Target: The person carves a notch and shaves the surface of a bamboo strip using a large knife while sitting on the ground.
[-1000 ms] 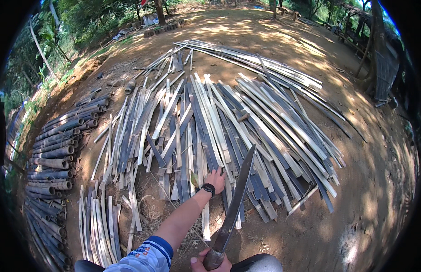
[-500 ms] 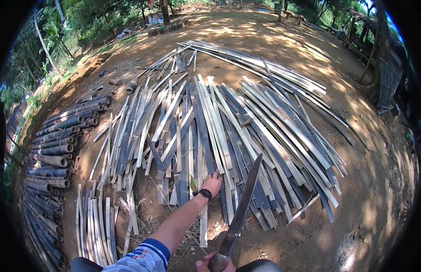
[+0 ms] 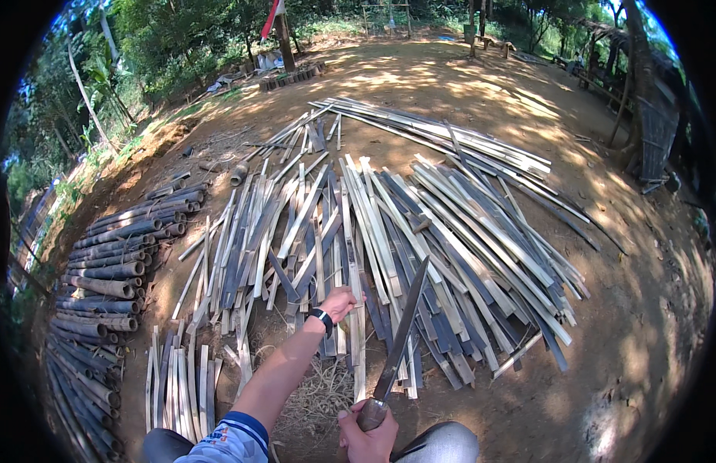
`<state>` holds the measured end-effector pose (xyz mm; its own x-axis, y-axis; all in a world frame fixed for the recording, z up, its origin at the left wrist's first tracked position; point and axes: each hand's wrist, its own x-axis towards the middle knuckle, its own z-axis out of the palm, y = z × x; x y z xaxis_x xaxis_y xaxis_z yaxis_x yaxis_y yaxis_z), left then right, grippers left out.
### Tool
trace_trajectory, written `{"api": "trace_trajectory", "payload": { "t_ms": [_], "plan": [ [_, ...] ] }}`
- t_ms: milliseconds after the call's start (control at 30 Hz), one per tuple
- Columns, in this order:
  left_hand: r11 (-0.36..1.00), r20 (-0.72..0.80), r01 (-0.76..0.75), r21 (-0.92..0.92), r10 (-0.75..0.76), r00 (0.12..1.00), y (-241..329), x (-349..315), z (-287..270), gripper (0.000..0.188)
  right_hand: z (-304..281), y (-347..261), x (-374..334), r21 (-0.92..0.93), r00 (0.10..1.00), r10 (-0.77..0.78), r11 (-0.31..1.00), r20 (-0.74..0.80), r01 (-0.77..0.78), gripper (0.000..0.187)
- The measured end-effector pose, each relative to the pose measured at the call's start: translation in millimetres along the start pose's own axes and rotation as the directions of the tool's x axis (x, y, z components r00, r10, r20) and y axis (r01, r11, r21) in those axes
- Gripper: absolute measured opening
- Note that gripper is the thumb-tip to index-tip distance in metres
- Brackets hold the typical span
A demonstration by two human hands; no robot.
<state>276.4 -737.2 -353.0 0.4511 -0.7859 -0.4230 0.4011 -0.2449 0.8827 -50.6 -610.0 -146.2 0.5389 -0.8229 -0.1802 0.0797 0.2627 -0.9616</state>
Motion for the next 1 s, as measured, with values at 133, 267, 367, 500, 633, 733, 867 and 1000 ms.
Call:
{"api": "trace_trajectory", "payload": {
  "t_ms": [133,267,367,500,633,733,867,1000],
  "plan": [
    [0.979,0.277,-0.026,-0.2,0.083,0.957,68,-97,-10,0.045,3,-4,-1,0.081,0.997,0.067,0.995,-0.042,-0.063,0.018],
    [0.976,0.293,-0.048,-0.211,0.11,0.95,101,-234,-17,0.056,15,-25,-11,0.2,0.998,0.065,0.978,-0.023,-0.06,0.018],
    [0.987,0.291,-0.063,-0.151,0.105,0.951,104,-337,-29,0.063,23,-22,-17,0.198,1.0,0.009,0.98,-0.015,-0.006,0.017],
    [0.984,0.226,-0.1,-0.144,0.131,0.965,90,-472,-35,0.071,32,-14,-26,0.153,1.0,-0.021,0.988,-0.023,0.025,0.017],
    [0.981,0.105,-0.096,-0.171,0.115,0.988,66,-610,-22,0.074,41,0,-31,0.087,1.0,-0.025,0.996,-0.009,0.026,0.017],
    [0.952,0.008,-0.086,-0.294,0.092,0.996,31,-693,-26,0.073,55,4,-35,0.081,1.0,-0.012,0.997,0.023,0.01,0.017],
    [0.888,-0.012,-0.05,-0.457,0.05,0.999,-5,-770,-10,0.092,76,17,-34,0.067,0.996,-0.005,0.998,0.09,-0.001,0.017],
    [0.985,-0.265,-0.071,-0.154,0.028,0.964,-20,-789,18,0.079,97,24,-35,0.097,0.987,0.007,0.995,0.158,-0.023,0.018]
  ]
}}
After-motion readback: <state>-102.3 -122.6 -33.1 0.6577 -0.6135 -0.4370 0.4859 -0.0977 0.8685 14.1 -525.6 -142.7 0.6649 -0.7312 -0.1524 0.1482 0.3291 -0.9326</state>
